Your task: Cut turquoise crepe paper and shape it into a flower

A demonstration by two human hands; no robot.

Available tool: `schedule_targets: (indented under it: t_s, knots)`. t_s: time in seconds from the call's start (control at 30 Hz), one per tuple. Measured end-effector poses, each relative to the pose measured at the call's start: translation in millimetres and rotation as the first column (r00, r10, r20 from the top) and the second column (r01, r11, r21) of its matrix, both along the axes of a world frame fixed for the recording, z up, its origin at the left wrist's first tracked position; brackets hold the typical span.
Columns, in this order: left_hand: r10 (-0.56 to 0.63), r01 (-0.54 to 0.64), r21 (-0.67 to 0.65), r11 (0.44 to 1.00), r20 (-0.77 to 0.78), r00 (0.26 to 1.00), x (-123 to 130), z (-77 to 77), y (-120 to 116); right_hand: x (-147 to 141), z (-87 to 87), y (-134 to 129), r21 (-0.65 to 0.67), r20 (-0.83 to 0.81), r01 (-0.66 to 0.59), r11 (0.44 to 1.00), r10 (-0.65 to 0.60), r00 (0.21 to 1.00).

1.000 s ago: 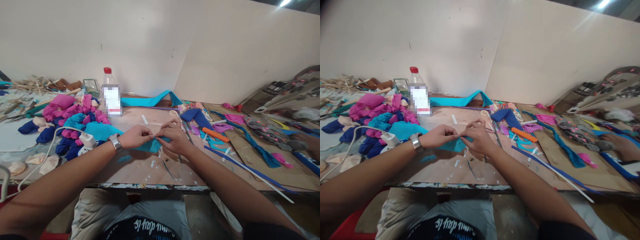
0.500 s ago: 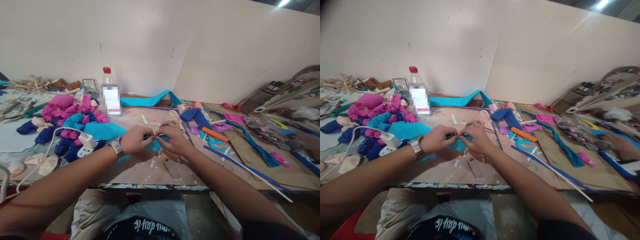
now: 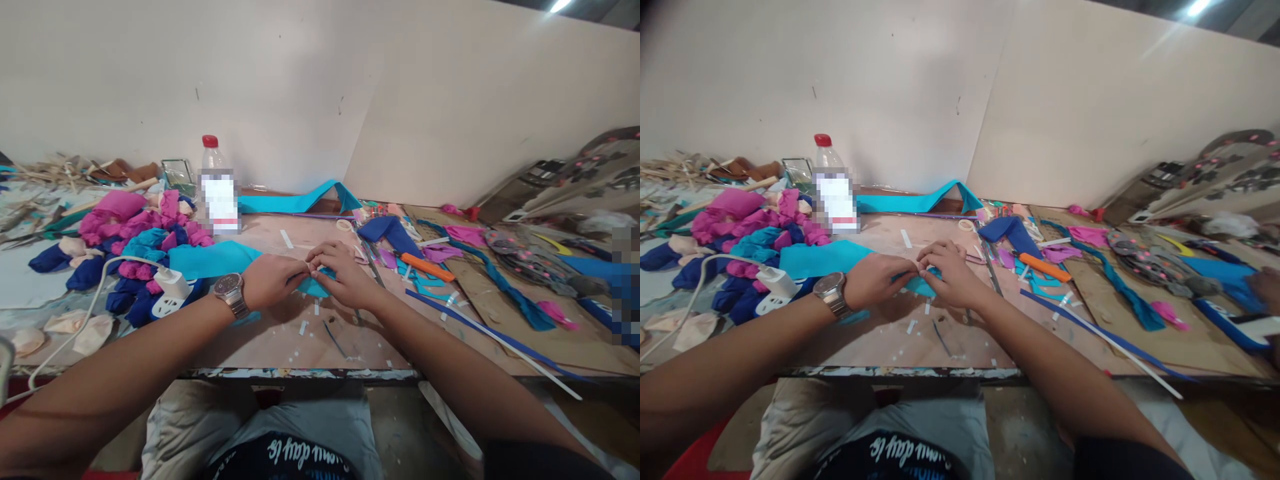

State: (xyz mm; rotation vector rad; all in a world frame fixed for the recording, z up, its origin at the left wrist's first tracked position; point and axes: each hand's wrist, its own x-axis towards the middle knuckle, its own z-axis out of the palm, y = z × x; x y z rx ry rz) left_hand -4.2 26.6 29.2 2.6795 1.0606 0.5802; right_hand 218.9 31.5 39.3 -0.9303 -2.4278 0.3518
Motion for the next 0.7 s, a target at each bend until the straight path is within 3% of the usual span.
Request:
schedule_targets:
  t_s: [0.17, 0.33, 0.7]
  knots:
    - [0.037, -0.037, -0.05, 0.998, -0.013, 0.999, 0, -0.4, 2, 3, -2.4, 5, -0.025, 0.002, -0.001, 1.0, 0.001, 1.0]
    - [0.032, -0.022, -0.126, 0.992, 0.071, 0.997, 1, 1.1, 2, 2, -1.4, 4, -0.036, -0.047, -0.032, 0.999, 0.03, 0.998]
    - [0.002, 0.057, -0.242, 0.969, 0.237, 0.971, -1, 7.1, 1, 6, -6.8, 12, -0.272, -0.236, -0.126, 0.954, 0.061, 0.97]
